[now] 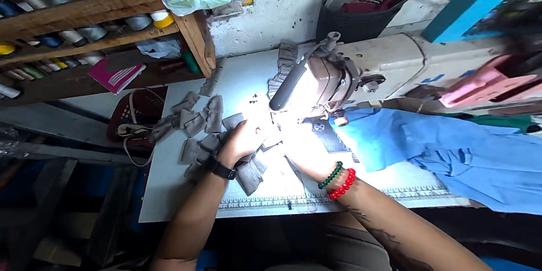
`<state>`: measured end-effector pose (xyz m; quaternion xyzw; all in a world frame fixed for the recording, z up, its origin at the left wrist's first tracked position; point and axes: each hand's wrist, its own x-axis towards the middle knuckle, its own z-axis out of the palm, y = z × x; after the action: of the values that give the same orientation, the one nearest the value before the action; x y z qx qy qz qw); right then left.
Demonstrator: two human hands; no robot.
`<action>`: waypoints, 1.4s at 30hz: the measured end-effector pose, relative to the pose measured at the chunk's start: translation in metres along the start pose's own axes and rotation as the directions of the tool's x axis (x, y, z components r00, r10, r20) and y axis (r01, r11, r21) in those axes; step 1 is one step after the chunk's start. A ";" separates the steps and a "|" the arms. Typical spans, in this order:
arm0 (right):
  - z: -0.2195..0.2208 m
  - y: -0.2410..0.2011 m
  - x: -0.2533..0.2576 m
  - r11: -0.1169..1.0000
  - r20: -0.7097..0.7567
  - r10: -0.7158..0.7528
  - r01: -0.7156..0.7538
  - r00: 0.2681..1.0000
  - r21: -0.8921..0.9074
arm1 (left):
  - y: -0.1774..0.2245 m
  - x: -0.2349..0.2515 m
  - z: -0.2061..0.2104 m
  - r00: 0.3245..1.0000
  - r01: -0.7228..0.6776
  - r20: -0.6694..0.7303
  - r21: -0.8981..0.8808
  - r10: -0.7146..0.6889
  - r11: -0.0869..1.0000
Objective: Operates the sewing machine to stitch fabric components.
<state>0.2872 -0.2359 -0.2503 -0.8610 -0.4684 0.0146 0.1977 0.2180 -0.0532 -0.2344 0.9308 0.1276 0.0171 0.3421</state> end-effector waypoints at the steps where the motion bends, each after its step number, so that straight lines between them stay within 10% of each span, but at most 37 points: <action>1: 0.001 0.000 0.000 1.000 0.000 -0.001 0.001 1.000 -0.013 | 0.000 -0.001 -0.001 1.000 -0.001 0.001 0.007 0.001 1.000; 7: -0.006 0.025 -0.005 0.967 0.008 -0.019 0.016 1.000 0.254 | -0.005 -0.003 -0.010 0.994 -0.112 -0.017 -0.071 0.111 0.991; 14: -0.022 0.055 -0.028 0.582 0.126 0.052 -0.133 0.991 0.803 | 0.025 -0.007 0.013 0.974 -0.226 -0.057 -0.275 0.219 0.935; 21: -0.034 0.052 -0.046 0.785 -0.092 0.255 -0.150 0.963 0.601 | 0.047 -0.016 0.018 0.934 -0.341 -0.209 -0.279 0.290 0.898; 42: -0.035 0.060 -0.048 0.686 -0.051 0.213 -0.113 0.976 0.719 | 0.044 -0.027 0.032 0.929 -0.358 -0.240 -0.388 0.282 0.849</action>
<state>0.3158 -0.3151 -0.2469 -0.7548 -0.3338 0.1558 0.5427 0.2060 -0.1124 -0.2293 0.8367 -0.0069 0.1826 0.5163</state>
